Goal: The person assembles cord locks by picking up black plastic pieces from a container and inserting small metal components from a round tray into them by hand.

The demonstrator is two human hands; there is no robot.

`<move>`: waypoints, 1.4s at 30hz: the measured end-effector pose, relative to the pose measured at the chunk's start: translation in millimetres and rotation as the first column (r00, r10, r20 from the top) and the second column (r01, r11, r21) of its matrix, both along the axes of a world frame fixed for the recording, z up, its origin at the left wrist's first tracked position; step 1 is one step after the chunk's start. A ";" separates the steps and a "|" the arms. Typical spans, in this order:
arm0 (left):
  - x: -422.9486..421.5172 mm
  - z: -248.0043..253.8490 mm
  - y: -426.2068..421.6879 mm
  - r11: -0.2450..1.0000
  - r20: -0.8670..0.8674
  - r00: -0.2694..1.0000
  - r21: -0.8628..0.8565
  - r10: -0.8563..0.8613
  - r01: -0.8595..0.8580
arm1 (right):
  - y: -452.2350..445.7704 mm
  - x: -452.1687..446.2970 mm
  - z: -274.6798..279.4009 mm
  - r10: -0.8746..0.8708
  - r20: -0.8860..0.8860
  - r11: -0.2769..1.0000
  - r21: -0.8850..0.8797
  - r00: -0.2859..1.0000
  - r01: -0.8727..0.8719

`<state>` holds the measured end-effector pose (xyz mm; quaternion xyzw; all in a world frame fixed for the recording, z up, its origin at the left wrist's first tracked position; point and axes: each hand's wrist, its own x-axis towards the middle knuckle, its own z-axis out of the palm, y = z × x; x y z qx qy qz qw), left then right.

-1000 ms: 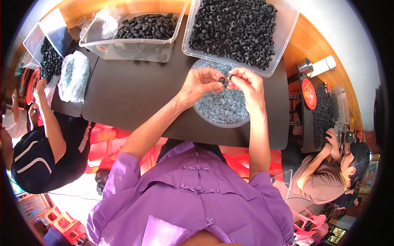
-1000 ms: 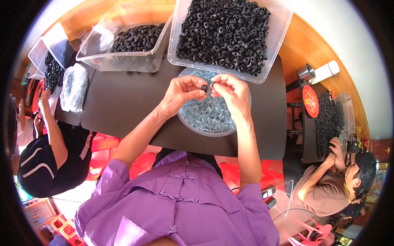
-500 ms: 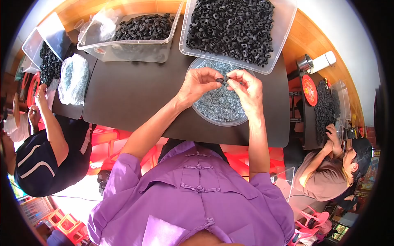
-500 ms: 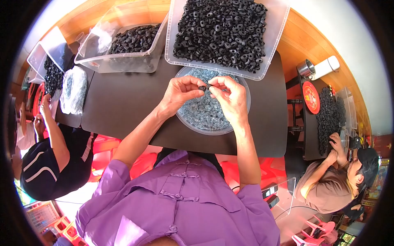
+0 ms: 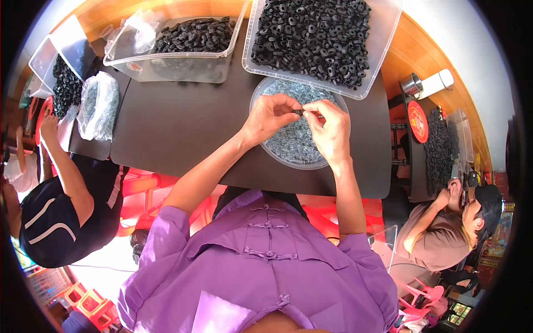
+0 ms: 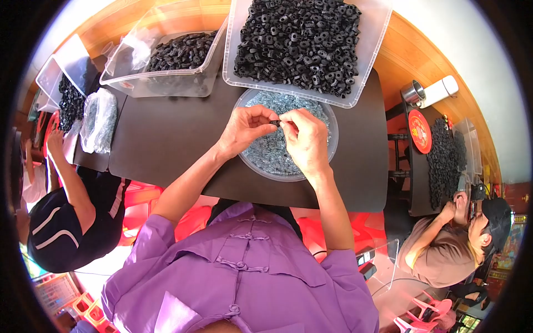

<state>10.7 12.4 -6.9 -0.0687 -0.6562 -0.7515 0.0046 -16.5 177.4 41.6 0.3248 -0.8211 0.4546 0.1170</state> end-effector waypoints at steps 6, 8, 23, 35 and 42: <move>1.4 3.1 -0.6 0.983 -0.062 0.998 -0.182 0.027 -0.038 | -3.5 1.4 -2.8 0.032 -0.072 0.998 0.055 0.997 -0.028; 1.2 2.4 -0.8 0.977 -0.081 0.996 -0.206 0.042 -0.058 | -6.3 1.8 -3.0 0.035 -0.091 0.997 0.069 0.995 -0.029; 3.8 4.0 3.7 0.887 -0.246 0.954 -0.384 0.170 -0.257 | -13.8 -3.0 -11.3 0.017 -0.107 0.996 0.086 0.994 -0.008; 2.9 8.8 -0.8 0.994 0.052 0.994 -0.069 0.092 -0.088 | -9.2 16.3 -11.2 -0.024 -0.232 0.963 0.256 0.973 0.085; 2.0 8.8 -4.8 0.971 0.057 0.992 -0.219 0.111 -0.096 | -16.2 14.4 -16.3 -0.063 -0.417 0.903 0.364 0.907 0.230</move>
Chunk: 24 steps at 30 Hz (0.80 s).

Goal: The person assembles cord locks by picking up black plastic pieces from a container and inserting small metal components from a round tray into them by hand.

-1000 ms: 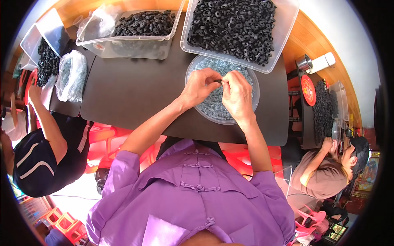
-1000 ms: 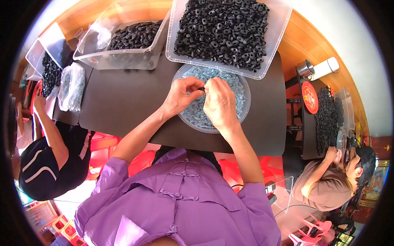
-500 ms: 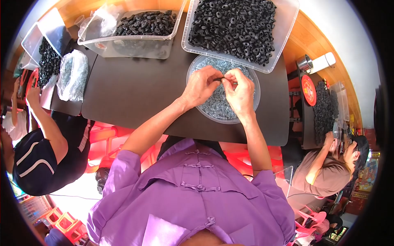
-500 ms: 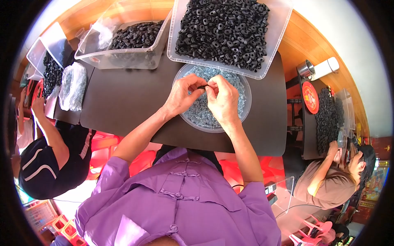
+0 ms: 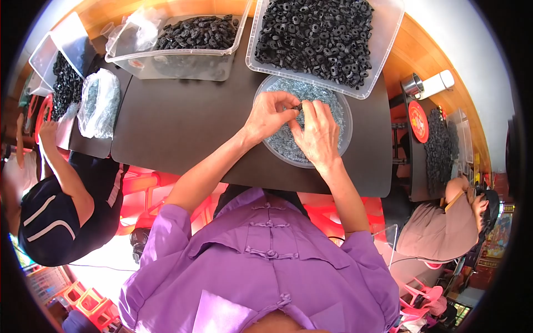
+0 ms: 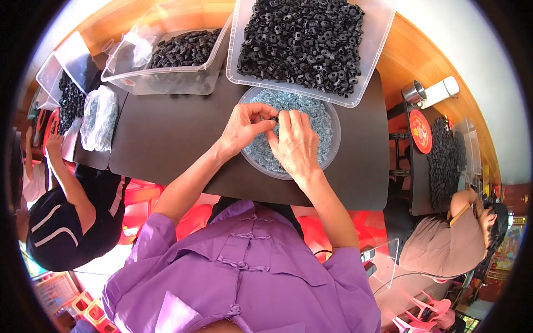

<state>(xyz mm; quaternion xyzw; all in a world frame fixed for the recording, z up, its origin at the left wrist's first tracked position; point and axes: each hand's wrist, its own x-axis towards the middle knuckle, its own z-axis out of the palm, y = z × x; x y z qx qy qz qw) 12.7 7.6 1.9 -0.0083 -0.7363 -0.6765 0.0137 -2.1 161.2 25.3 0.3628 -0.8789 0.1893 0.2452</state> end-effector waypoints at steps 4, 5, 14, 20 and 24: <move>-1.4 -6.3 2.8 0.999 -0.051 0.998 0.020 0.042 -0.042 | 1.8 -6.5 -1.8 0.034 -0.051 0.999 0.034 0.998 -0.032; -1.7 -6.9 3.2 0.998 -0.041 0.999 0.050 0.033 -0.031 | 2.3 -7.7 -2.1 0.044 -0.067 0.999 0.033 0.997 -0.041; 0.8 0.7 -0.4 0.999 0.011 0.999 0.009 -0.053 0.053 | 7.8 -11.0 -0.8 0.045 -0.088 0.999 0.006 0.995 -0.045; 0.1 -0.2 -4.1 0.995 0.073 0.992 0.018 -0.101 0.100 | 7.8 -10.9 -1.9 0.083 -0.090 0.996 0.015 0.992 -0.082; -0.1 -2.8 -2.9 0.998 0.034 0.997 0.014 -0.067 0.067 | 7.5 -12.0 -2.8 0.111 -0.087 0.993 -0.017 0.990 -0.113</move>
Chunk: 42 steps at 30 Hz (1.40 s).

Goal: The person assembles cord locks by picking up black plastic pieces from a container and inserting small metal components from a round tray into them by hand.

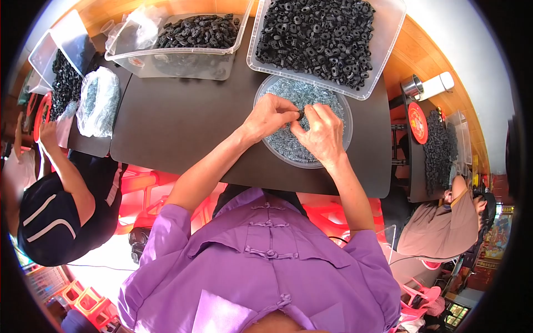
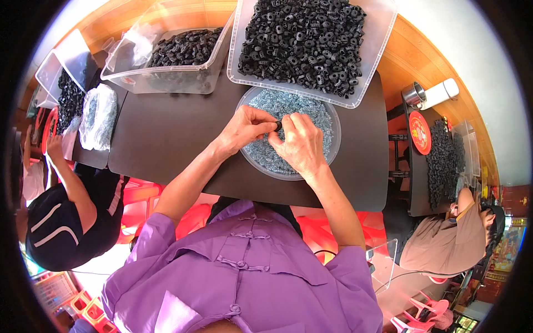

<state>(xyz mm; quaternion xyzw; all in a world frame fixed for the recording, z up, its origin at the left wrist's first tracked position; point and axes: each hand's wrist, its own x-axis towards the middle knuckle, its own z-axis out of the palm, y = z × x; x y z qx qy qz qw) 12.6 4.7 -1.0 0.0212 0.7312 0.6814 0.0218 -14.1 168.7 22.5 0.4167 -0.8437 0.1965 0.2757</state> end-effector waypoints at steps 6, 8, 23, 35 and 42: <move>-0.6 0.4 -1.7 0.998 0.039 0.998 0.031 -0.054 0.053 | 0.5 2.9 -5.1 0.023 0.053 1.000 -0.004 0.998 -0.023; 1.6 4.6 0.7 1.000 0.046 0.999 0.024 -0.016 0.015 | -0.4 3.8 -4.3 -0.017 0.055 0.999 -0.028 0.998 0.018; -19.5 113.0 -153.0 0.513 -0.616 0.561 -0.279 0.553 -0.812 | 45.1 30.7 -9.5 -0.192 0.265 0.914 -0.303 0.945 0.271; -73.1 58.6 -25.3 0.683 -0.713 0.702 -0.512 0.002 -0.522 | 49.9 36.1 -14.5 -0.181 0.294 0.892 -0.352 0.939 0.282; -126.1 33.5 -0.9 0.436 -0.654 0.737 -0.721 -0.169 -0.539 | 56.0 35.6 -16.9 -0.163 0.307 0.878 -0.388 0.938 0.279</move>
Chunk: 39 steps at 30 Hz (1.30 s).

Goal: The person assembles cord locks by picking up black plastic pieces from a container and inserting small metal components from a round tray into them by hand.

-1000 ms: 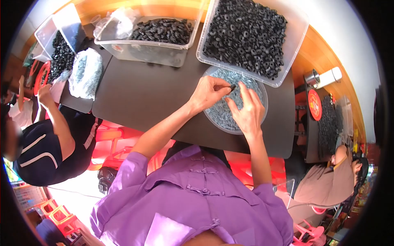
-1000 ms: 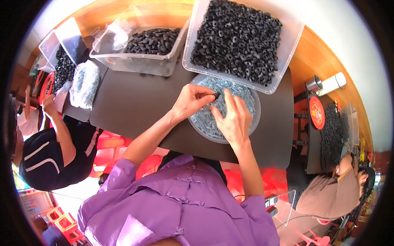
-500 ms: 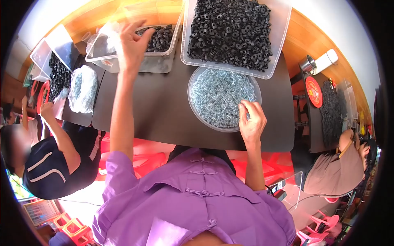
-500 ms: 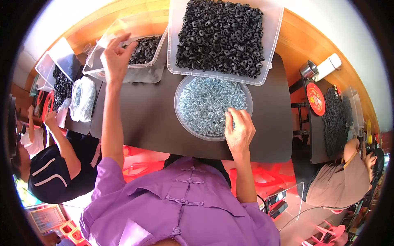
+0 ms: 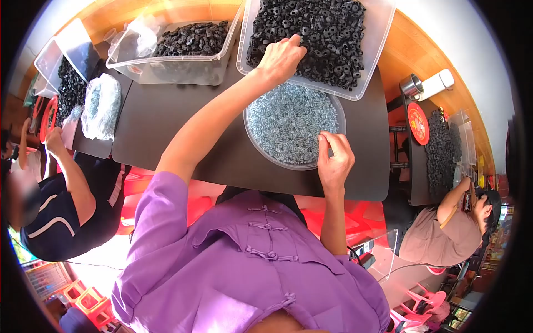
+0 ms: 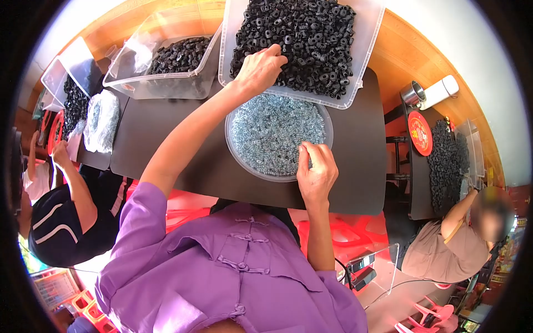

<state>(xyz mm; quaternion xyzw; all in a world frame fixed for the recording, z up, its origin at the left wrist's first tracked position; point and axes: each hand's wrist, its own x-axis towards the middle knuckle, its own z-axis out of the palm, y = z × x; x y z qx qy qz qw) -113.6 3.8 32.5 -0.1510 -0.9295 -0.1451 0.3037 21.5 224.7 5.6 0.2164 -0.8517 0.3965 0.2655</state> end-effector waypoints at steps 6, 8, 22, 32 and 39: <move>13.1 4.8 1.0 0.992 -0.076 0.997 0.128 0.004 0.006 | -3.6 -8.6 2.0 0.030 0.038 0.999 0.022 0.999 -0.031; 32.2 11.5 -1.7 0.964 -0.065 0.996 0.256 -0.056 0.071 | -8.3 -14.3 2.5 0.059 0.077 0.997 0.043 0.995 -0.062; 112.7 -26.7 -3.3 0.373 0.296 0.854 0.919 -0.429 -0.132 | -25.8 -37.6 2.7 0.230 0.348 0.970 -0.160 0.909 -0.184; 116.2 -29.5 -1.3 0.383 0.281 0.833 0.919 -0.476 -0.091 | -27.8 -40.6 11.0 0.566 0.483 0.685 -0.726 0.668 -0.056; 117.9 -28.9 3.9 0.479 0.268 0.841 0.878 -0.470 -0.012 | -38.8 -42.8 14.9 0.553 0.442 0.665 -0.744 0.706 -0.056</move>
